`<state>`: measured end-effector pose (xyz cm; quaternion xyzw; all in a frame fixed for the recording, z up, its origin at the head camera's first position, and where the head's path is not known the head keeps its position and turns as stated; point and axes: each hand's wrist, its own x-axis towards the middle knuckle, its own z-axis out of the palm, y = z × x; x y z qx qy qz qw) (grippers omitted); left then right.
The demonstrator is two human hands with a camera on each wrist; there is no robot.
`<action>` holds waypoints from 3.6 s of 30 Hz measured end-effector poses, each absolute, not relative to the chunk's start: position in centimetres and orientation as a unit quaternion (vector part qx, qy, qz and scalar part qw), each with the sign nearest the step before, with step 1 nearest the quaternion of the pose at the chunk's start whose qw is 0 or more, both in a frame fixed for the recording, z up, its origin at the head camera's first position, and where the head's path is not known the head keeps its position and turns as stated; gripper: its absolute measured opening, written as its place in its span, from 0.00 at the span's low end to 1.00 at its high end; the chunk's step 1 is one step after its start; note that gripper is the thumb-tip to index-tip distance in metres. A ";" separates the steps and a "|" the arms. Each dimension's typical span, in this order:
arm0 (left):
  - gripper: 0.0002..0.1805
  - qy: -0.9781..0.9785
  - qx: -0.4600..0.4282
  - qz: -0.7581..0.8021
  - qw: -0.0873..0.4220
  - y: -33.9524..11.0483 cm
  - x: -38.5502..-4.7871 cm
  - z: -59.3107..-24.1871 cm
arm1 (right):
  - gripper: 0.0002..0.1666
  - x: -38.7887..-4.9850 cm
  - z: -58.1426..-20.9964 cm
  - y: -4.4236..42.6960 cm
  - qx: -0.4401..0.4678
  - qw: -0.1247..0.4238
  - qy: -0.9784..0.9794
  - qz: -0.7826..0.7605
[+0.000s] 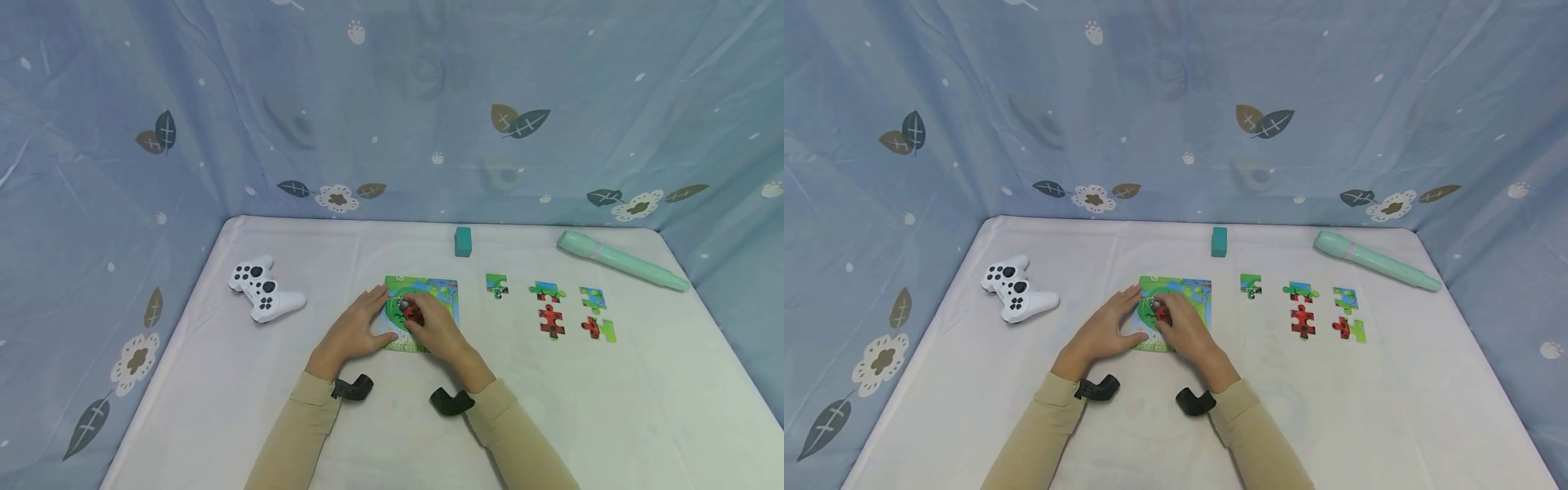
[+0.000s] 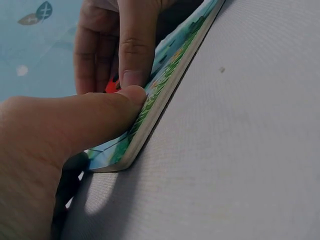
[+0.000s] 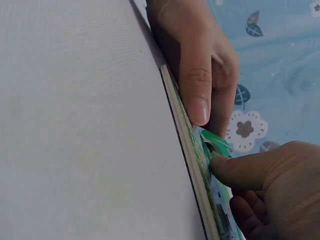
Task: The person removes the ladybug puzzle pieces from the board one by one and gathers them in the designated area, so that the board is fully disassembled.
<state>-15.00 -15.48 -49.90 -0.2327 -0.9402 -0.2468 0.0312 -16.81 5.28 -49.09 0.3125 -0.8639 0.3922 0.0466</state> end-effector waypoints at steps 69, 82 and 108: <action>0.46 -0.940 -0.213 -0.268 0.008 -15.4 -14.9 -49.7 | 0.31 -16.9 -47.4 21.7 0.157 -0.035 -0.906 0.393; 0.42 -0.921 -0.216 -0.325 0.005 -15.1 -14.5 -49.3 | 0.31 -15.3 -46.8 15.8 0.247 -0.044 -0.885 0.393; 0.23 -0.892 -0.355 -0.279 0.017 -10.9 -12.7 -49.3 | 0.33 -14.8 -48.0 13.9 0.314 -0.058 -0.889 0.327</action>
